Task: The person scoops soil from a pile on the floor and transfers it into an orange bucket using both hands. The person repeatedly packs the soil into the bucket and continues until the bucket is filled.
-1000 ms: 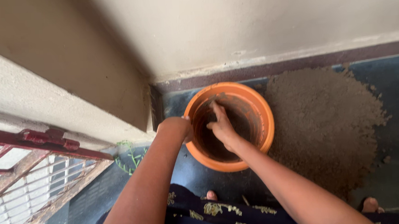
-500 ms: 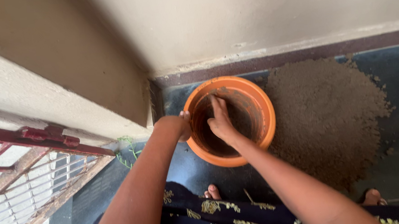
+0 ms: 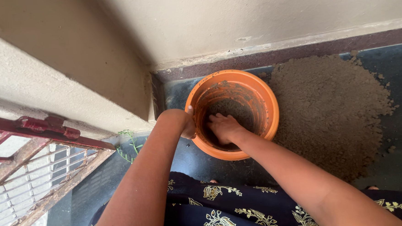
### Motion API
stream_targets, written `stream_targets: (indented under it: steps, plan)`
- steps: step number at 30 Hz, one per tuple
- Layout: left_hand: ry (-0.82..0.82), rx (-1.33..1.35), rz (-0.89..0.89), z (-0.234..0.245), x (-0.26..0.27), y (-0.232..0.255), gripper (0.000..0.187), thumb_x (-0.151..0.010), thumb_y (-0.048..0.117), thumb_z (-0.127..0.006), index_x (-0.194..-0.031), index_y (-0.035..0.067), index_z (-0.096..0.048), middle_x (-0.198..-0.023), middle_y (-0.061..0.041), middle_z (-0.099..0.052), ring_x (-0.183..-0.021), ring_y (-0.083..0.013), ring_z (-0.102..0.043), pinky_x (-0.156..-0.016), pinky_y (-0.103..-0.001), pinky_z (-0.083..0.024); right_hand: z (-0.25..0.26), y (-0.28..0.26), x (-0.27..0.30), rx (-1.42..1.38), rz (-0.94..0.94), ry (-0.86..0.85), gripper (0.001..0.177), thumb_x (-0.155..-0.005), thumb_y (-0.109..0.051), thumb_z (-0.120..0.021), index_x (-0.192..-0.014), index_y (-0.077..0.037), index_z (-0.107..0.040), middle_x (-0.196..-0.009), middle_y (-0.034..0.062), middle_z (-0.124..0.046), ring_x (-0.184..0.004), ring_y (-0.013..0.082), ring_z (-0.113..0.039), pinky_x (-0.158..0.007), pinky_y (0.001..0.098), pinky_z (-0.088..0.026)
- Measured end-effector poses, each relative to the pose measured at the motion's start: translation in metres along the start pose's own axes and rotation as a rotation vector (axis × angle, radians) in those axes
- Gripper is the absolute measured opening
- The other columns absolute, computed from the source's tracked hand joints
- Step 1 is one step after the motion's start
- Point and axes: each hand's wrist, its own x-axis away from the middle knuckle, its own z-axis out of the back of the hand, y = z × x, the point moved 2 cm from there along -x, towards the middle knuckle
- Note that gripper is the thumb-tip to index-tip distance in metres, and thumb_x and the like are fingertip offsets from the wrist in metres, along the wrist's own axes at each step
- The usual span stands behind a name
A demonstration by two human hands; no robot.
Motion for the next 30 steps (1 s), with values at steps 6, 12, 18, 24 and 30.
stream_targets:
  steps: [6, 12, 18, 24, 30]
  plan:
    - [-0.02, 0.008, -0.015, -0.002, 0.006, -0.001, 0.094, -0.094, 0.014, -0.052, -0.163, 0.022, 0.011, -0.159, -0.012, -0.042, -0.138, -0.0342, -0.051, -0.11, -0.047, -0.047, -0.032, 0.028, -0.034, 0.236, -0.25, 0.076, 0.047, -0.1, -0.017, -0.05, -0.148, -0.016, -0.049, -0.159, 0.0112, -0.036, -0.145, 0.0343, -0.035, -0.116, 0.0617, -0.029]
    - [-0.032, -0.004, -0.039, 0.0, 0.013, -0.007, 0.095, -0.094, 0.015, -0.052, -0.163, 0.02, 0.014, -0.158, -0.014, -0.043, -0.138, -0.0349, -0.051, -0.111, -0.047, -0.047, -0.039, 0.046, -0.028, -0.063, -0.284, -0.075, 0.04, -0.093, -0.007, -0.059, -0.131, -0.005, -0.069, -0.134, 0.0197, -0.065, -0.12, 0.0358, -0.064, -0.095, 0.0514, -0.057]
    - [-0.04, -0.017, -0.04, -0.003, 0.007, -0.007, 0.097, -0.094, 0.016, -0.053, -0.162, 0.019, 0.016, -0.157, -0.016, -0.044, -0.139, -0.0355, -0.051, -0.112, -0.047, -0.046, -0.021, 0.076, -0.029, -0.593, -0.288, 0.287, 0.059, -0.082, 0.007, -0.057, -0.139, -0.01, -0.06, -0.142, 0.0181, -0.058, -0.13, 0.0325, -0.057, -0.109, 0.0424, -0.048]
    - [-0.029, -0.024, -0.028, -0.002, 0.008, -0.005, 0.099, -0.094, 0.017, -0.053, -0.162, 0.018, 0.018, -0.156, -0.018, -0.045, -0.139, -0.0362, -0.051, -0.112, -0.046, -0.045, -0.049, 0.049, -0.058, -0.313, 0.156, -0.066, 0.074, -0.084, 0.006, -0.054, -0.154, -0.015, -0.04, -0.162, 0.0168, -0.023, -0.146, 0.0392, -0.022, -0.113, 0.0548, -0.023]
    - [-0.036, -0.021, -0.022, -0.002, 0.007, 0.001, 0.1, -0.094, 0.018, -0.054, -0.162, 0.016, 0.021, -0.155, -0.02, -0.046, -0.139, -0.0368, -0.051, -0.113, -0.046, -0.044, -0.046, 0.065, -0.032, -0.076, 0.128, -0.251, 0.036, -0.092, -0.008, -0.052, -0.122, -0.004, -0.071, -0.128, 0.0193, -0.068, -0.12, 0.0363, -0.064, -0.102, 0.0461, -0.053]
